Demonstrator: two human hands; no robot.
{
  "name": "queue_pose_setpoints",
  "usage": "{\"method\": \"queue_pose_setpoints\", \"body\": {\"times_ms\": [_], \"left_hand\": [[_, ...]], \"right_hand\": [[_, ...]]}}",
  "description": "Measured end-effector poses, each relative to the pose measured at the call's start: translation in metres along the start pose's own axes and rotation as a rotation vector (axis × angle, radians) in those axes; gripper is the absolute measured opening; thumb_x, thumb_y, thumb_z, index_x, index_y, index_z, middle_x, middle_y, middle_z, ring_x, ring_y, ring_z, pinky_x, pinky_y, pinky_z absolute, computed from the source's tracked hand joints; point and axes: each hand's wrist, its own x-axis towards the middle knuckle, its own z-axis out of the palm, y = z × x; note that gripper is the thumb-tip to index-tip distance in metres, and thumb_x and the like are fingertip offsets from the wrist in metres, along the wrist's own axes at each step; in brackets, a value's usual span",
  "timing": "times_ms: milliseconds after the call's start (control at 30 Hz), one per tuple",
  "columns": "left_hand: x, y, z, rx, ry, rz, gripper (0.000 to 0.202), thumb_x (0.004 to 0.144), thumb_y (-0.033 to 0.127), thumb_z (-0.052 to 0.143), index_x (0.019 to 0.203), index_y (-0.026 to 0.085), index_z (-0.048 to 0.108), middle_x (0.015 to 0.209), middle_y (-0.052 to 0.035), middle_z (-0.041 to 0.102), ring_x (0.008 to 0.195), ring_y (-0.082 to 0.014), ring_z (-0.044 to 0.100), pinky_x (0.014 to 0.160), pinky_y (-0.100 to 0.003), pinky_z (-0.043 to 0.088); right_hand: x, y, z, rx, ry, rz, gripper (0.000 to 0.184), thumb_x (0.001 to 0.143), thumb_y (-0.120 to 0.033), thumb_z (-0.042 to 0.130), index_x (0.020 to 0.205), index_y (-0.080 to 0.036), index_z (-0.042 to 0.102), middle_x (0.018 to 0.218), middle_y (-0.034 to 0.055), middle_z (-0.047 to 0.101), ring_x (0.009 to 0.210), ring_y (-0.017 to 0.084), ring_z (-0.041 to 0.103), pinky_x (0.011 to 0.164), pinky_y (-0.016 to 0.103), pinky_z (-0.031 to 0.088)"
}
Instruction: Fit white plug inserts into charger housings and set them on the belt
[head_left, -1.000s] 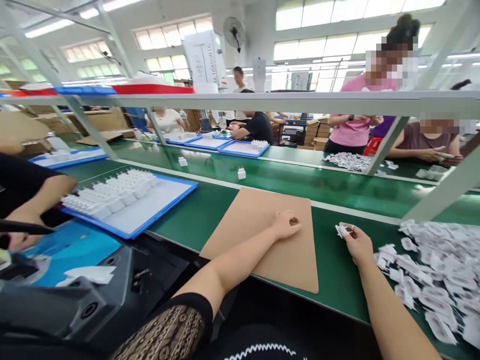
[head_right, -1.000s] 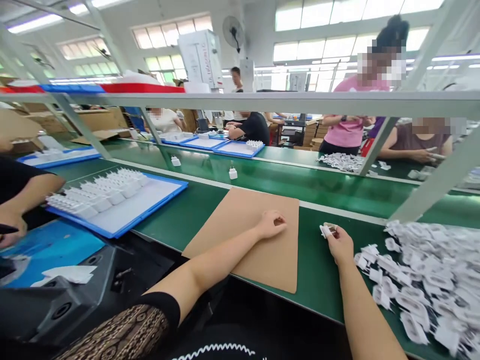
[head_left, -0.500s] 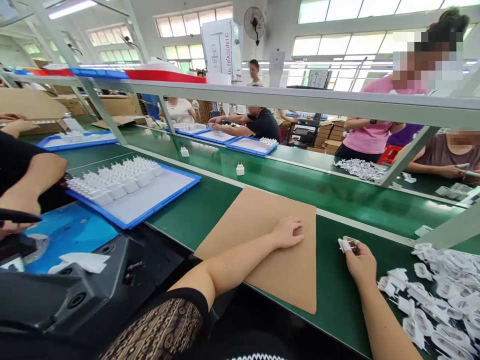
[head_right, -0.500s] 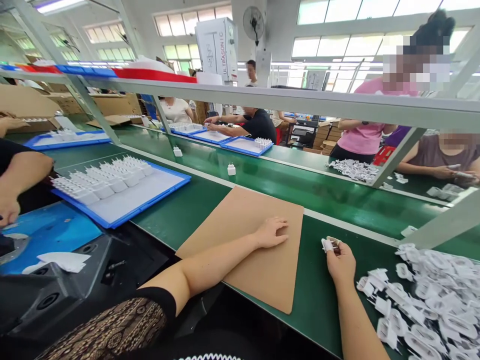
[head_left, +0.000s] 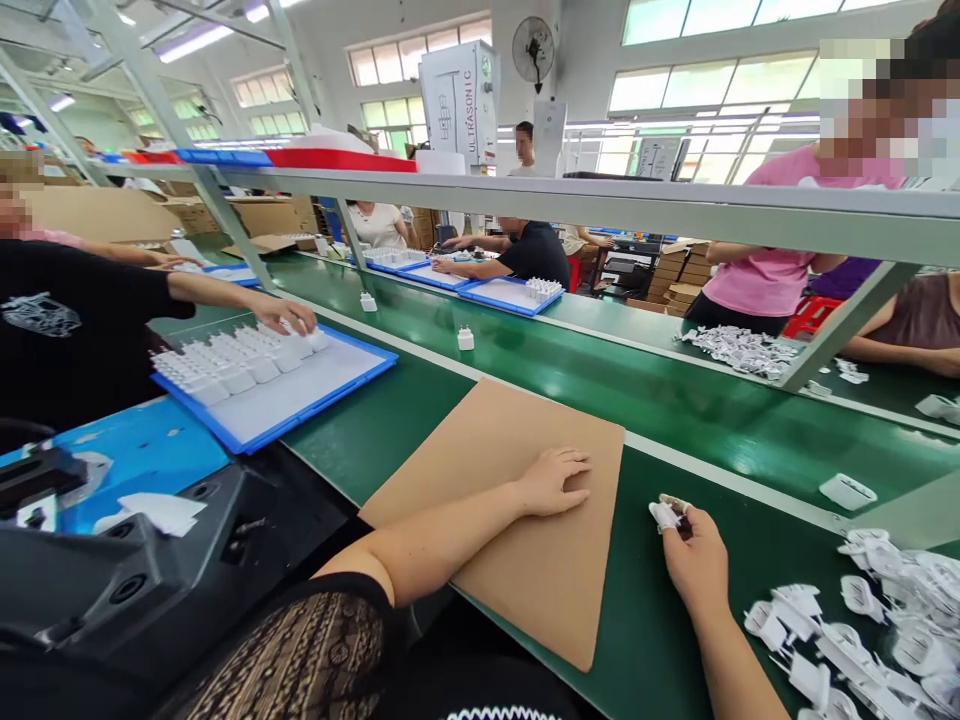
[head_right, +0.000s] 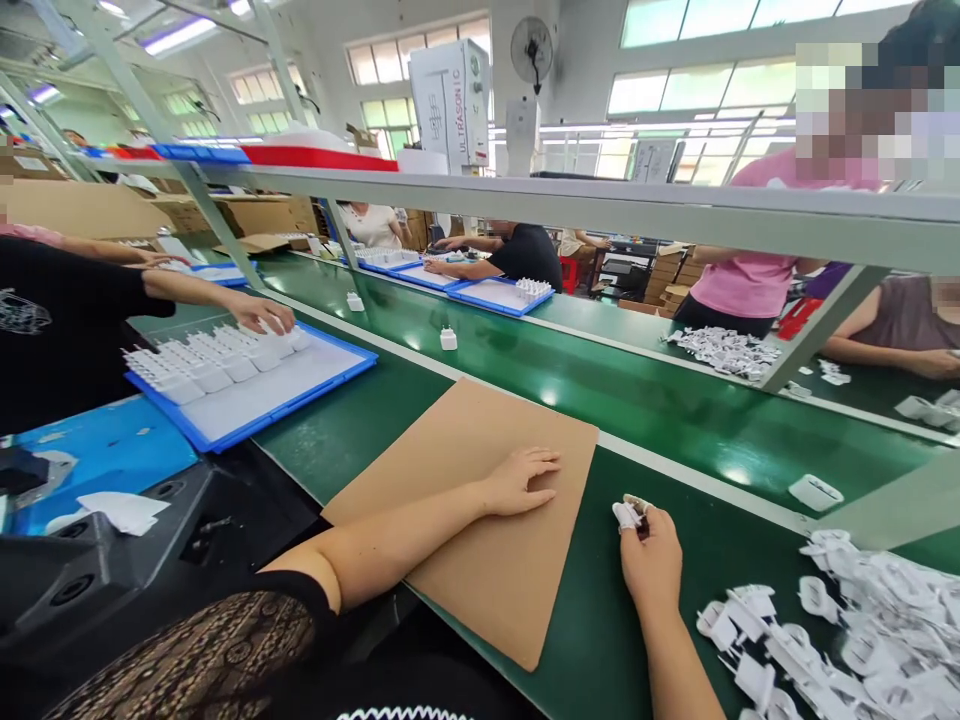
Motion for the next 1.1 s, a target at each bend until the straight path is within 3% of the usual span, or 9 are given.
{"method": "queue_pose_setpoints", "body": {"times_ms": [167,300,400,500,600,733,867,967,1100], "left_hand": [[0.000,0.011,0.000,0.167,-0.146,-0.002,0.073,0.098,0.062,0.049,0.162,0.027,0.038,0.173,-0.0057,0.023,0.162,-0.0286,0.016,0.133,-0.056,0.006],[-0.003,0.015,0.009,0.296,-0.235,-0.063,0.070,0.104,0.062,0.034,0.165,0.027,0.029,0.174,-0.0073,0.014,0.163,-0.0296,0.012,0.130,-0.063,0.001],[-0.001,0.012,0.011,0.329,-0.232,-0.048,0.070,0.103,0.061,0.036,0.163,0.025,0.033,0.174,-0.0103,0.018,0.162,-0.0323,0.017,0.129,-0.063,0.008],[0.014,0.013,0.005,0.322,-0.202,-0.032,0.067,0.099,0.064,0.045,0.151,0.022,0.050,0.164,-0.0160,0.042,0.152,-0.0359,0.036,0.125,-0.060,0.026],[0.050,0.022,-0.002,0.272,-0.124,0.001,0.055,0.097,0.061,0.051,0.134,0.022,0.062,0.138,-0.0146,0.063,0.135,-0.0351,0.053,0.116,-0.057,0.039],[0.118,0.045,0.008,0.116,-0.039,0.148,0.040,0.095,0.047,0.060,0.125,0.021,0.066,0.131,-0.0112,0.067,0.129,-0.0314,0.056,0.114,-0.052,0.044],[0.185,0.082,0.046,-0.024,-0.088,0.153,0.037,0.091,0.035,0.065,0.124,0.018,0.066,0.128,-0.0104,0.067,0.117,-0.0263,0.064,0.109,-0.044,0.051],[0.226,0.115,0.082,-0.061,-0.091,0.114,0.047,0.091,0.031,0.065,0.135,0.015,0.059,0.143,-0.0135,0.057,0.121,-0.0256,0.064,0.109,-0.038,0.051],[0.267,0.155,0.120,-0.073,-0.089,0.073,0.075,0.089,0.052,0.069,0.151,0.018,0.043,0.164,-0.0154,0.036,0.138,-0.0312,0.054,0.110,-0.037,0.049]], "right_hand": [[-0.012,-0.019,0.000,0.074,-0.052,-0.093,0.035,0.091,-0.044,0.053,0.105,-0.019,0.074,0.098,0.0107,0.071,0.094,0.028,0.065,0.086,0.042,0.050],[-0.023,-0.041,-0.006,0.043,-0.066,-0.049,0.027,0.093,-0.033,0.053,0.106,-0.021,0.074,0.100,0.0090,0.070,0.096,0.026,0.065,0.084,0.039,0.050],[-0.026,-0.049,-0.013,0.078,-0.059,0.016,0.022,0.095,-0.027,0.054,0.106,-0.022,0.072,0.105,0.0070,0.070,0.093,0.022,0.067,0.081,0.034,0.051],[-0.031,-0.053,-0.018,0.028,-0.098,0.015,0.021,0.094,-0.019,0.055,0.106,-0.023,0.072,0.107,0.0056,0.070,0.092,0.020,0.068,0.082,0.031,0.051],[-0.035,-0.059,-0.022,-0.073,-0.186,-0.025,0.029,0.090,-0.010,0.055,0.110,-0.023,0.071,0.109,0.0055,0.070,0.092,0.019,0.068,0.078,0.028,0.051],[-0.038,-0.069,-0.028,-0.191,-0.251,-0.042,0.041,0.086,-0.004,0.054,0.119,-0.023,0.069,0.113,0.0063,0.069,0.095,0.021,0.069,0.075,0.029,0.050],[-0.036,-0.074,-0.032,-0.279,-0.307,-0.016,0.045,0.087,-0.005,0.053,0.123,-0.026,0.068,0.115,0.0055,0.071,0.088,0.021,0.070,0.070,0.029,0.049],[-0.036,-0.075,-0.032,-0.345,-0.357,-0.005,0.044,0.088,-0.005,0.053,0.122,-0.028,0.068,0.115,0.0048,0.071,0.081,0.020,0.070,0.065,0.029,0.047],[-0.037,-0.076,-0.029,-0.361,-0.374,-0.061,0.042,0.086,-0.003,0.052,0.116,-0.027,0.069,0.113,0.0051,0.069,0.086,0.020,0.069,0.067,0.029,0.048]]}}
